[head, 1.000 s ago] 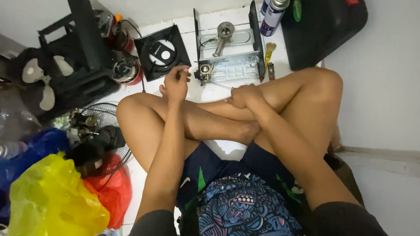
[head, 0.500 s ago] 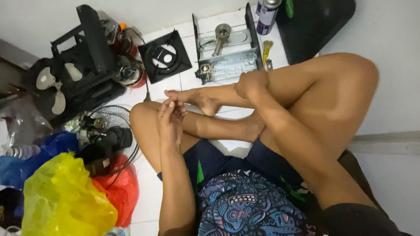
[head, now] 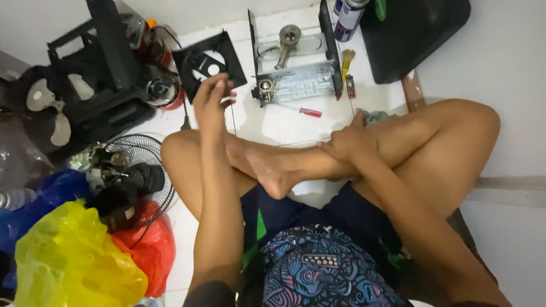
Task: Inspecting and cleaning the valve and burner components of a portable gas stove using a brush and screwdriver.
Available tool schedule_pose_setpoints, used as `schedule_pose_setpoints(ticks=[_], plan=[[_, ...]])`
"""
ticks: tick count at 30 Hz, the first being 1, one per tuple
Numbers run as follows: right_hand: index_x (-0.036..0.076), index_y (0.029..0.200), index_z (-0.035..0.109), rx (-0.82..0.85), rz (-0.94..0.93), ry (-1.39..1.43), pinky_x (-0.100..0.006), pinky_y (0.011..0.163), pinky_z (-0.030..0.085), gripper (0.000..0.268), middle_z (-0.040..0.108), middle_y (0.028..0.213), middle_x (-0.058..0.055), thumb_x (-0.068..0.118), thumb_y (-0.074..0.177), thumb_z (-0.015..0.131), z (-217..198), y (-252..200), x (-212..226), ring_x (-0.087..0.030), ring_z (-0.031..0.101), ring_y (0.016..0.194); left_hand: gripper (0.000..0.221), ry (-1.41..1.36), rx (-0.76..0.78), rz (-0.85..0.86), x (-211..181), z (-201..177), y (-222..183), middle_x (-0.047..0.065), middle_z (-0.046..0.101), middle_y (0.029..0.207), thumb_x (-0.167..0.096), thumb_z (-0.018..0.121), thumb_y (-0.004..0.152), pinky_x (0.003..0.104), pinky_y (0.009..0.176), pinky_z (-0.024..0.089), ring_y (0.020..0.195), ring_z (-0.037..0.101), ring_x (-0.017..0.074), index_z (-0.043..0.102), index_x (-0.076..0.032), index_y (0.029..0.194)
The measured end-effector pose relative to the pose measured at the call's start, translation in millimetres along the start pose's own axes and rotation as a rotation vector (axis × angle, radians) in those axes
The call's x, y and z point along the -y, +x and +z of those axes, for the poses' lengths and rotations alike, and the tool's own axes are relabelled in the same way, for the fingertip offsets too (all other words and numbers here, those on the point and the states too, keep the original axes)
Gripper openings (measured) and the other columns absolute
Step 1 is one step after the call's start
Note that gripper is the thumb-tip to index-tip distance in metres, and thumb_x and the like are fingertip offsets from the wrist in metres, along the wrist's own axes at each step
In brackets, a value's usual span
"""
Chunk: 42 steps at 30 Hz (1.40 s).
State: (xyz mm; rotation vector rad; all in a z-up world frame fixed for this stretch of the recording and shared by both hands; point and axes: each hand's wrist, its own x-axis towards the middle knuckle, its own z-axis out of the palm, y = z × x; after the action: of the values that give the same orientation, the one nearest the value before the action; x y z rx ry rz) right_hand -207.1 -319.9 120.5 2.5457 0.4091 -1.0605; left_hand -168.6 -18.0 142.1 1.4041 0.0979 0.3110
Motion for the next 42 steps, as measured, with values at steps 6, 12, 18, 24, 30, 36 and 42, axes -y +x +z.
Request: schedule_pose_setpoints(ticks=[6, 12, 18, 24, 30, 36, 42], plan=[[0.023, 0.140, 0.063, -0.112, 0.066, 0.136, -0.072, 0.120, -0.010, 0.070, 0.066, 0.143, -0.008, 0.062, 0.099, 0.022, -30.4, -23.7, 4.9, -0.029, 0.051, 0.145, 0.035, 1.082, 0.212, -0.212, 143.7, -3.5, 66.2, 0.007, 0.074, 0.112, -0.008, 0.065, 0.087, 0.047, 0.090, 0.056, 0.104, 0.072, 0.0311, 0.076, -0.020, 0.118], [0.004, 0.116, 0.068, -0.800, 0.119, 1.020, -0.054, 0.089, 0.058, 0.038, 0.071, 0.110, -0.017, 0.034, 0.093, 0.072, 36.4, 117.6, -46.5, -0.038, 0.071, 0.104, 0.040, 1.185, 0.215, -0.291, 186.3, -26.2, 90.1, 0.007, 0.075, 0.109, -0.006, 0.071, 0.084, 0.046, 0.091, 0.056, 0.104, 0.072, 0.0290, 0.075, -0.019, 0.122], [0.002, 0.114, 0.061, -0.939, 0.240, 0.844, -0.052, 0.078, 0.059, 0.036, 0.067, 0.101, -0.021, 0.032, 0.097, 0.071, 14.7, 175.5, -96.1, -0.044, 0.071, 0.097, 0.042, 1.037, 0.383, -0.375, 139.1, -0.4, 91.6, 0.019, 0.067, 0.133, -0.005, 0.063, 0.094, 0.050, 0.109, 0.048, 0.124, 0.063, 0.0372, 0.064, -0.007, 0.136], [-0.008, 0.119, 0.063, -0.709, 0.168, 0.965, -0.051, 0.072, 0.060, 0.038, 0.070, 0.100, -0.031, 0.026, 0.103, 0.062, 20.2, 176.8, -90.7, -0.045, 0.072, 0.095, 0.037, 0.976, 0.410, -0.489, 140.6, 5.2, 92.9, 0.013, 0.072, 0.126, -0.005, 0.066, 0.091, 0.046, 0.101, 0.053, 0.114, 0.070, 0.0308, 0.070, -0.008, 0.128], [-0.020, 0.151, 0.037, -0.519, 0.116, 1.127, -0.056, 0.102, 0.051, 0.068, 0.053, 0.137, -0.045, 0.022, 0.102, 0.058, -12.0, 151.1, -94.1, -0.052, 0.056, 0.126, 0.023, 1.158, 0.404, -0.387, 132.8, 18.2, 101.1, 0.009, 0.077, 0.108, -0.012, 0.074, 0.089, 0.047, 0.090, 0.057, 0.103, 0.074, 0.0329, 0.077, -0.014, 0.112], [-0.020, 0.146, 0.043, -0.544, 0.126, 1.131, -0.056, 0.094, 0.056, 0.061, 0.058, 0.130, -0.044, 0.018, 0.101, 0.060, 9.1, 171.4, -98.3, -0.051, 0.061, 0.120, 0.017, 1.410, 0.473, -0.307, 165.2, 8.3, 108.6, 0.007, 0.077, 0.098, -0.014, 0.072, 0.088, 0.048, 0.088, 0.057, 0.099, 0.074, 0.0330, 0.077, -0.020, 0.104], [-0.021, 0.129, 0.057, -0.546, 0.113, 1.137, -0.052, 0.077, 0.061, 0.048, 0.066, 0.108, -0.041, 0.015, 0.097, 0.062, 11.2, 165.5, -94.6, -0.049, 0.070, 0.100, 0.016, 1.308, 0.430, -0.370, 154.3, 8.4, 102.8, 0.013, 0.076, 0.100, -0.012, 0.072, 0.090, 0.048, 0.085, 0.059, 0.096, 0.074, 0.0357, 0.075, -0.015, 0.105]])
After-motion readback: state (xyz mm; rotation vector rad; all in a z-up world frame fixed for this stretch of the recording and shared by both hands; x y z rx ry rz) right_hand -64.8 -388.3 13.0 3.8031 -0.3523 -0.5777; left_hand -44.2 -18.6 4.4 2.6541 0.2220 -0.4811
